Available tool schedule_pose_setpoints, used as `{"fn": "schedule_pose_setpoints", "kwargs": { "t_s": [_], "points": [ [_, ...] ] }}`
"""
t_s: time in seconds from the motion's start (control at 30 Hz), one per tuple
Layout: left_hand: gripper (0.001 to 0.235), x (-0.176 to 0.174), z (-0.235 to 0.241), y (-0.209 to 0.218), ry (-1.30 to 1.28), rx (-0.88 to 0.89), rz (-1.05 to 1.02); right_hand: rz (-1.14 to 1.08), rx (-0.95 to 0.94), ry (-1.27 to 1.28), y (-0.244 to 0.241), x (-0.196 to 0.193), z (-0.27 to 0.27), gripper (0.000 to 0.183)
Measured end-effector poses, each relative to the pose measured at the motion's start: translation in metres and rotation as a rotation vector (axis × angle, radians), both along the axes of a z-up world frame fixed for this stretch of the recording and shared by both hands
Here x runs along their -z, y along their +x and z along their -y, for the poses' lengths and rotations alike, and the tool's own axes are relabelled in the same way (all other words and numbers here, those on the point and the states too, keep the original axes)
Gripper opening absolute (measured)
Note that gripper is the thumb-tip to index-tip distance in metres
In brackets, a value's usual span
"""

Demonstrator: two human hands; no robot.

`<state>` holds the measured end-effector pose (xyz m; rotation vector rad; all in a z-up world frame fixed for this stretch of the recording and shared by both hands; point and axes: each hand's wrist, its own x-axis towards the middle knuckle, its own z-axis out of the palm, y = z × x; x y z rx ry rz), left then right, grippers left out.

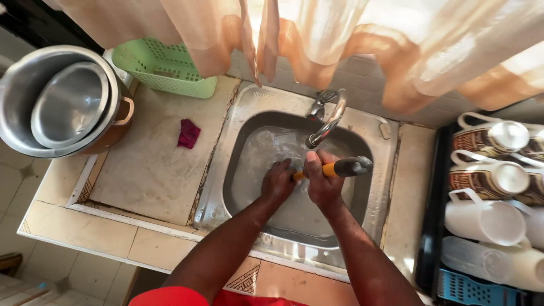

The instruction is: Unclogging a sink with a plunger and rinsing a metal bowl

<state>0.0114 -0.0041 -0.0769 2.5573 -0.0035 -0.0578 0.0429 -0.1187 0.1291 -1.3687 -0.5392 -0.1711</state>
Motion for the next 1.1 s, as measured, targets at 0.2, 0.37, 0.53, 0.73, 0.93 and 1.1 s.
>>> {"fn": "schedule_pose_setpoints", "kwargs": {
  "t_s": [0.2,0.37,0.53,0.73,0.93,1.1],
  "points": [
    [0.034,-0.009,-0.003,-0.007,-0.08,-0.005,0.089,0.084,0.064,-0.081,-0.006,-0.011,0.001,0.051],
    [0.031,-0.017,-0.005,-0.012,-0.106,0.034,0.072,0.037,0.126,-0.162,-0.016,-0.048,0.003,0.052],
    [0.029,-0.02,-0.003,-0.006,-0.073,0.041,0.146,0.072,0.173,-0.168,-0.006,-0.038,-0.003,0.051],
    [0.019,-0.006,-0.004,-0.004,0.001,-0.016,0.27,0.084,0.104,-0.094,0.003,-0.015,-0.015,0.049],
    [0.015,0.01,-0.001,0.002,0.059,0.045,0.21,0.054,0.136,-0.086,-0.009,0.021,-0.014,0.049],
    [0.03,-0.039,-0.008,-0.004,-0.097,0.144,-0.119,-0.022,0.21,0.0,0.004,-0.016,-0.014,0.048]
  ]
}}
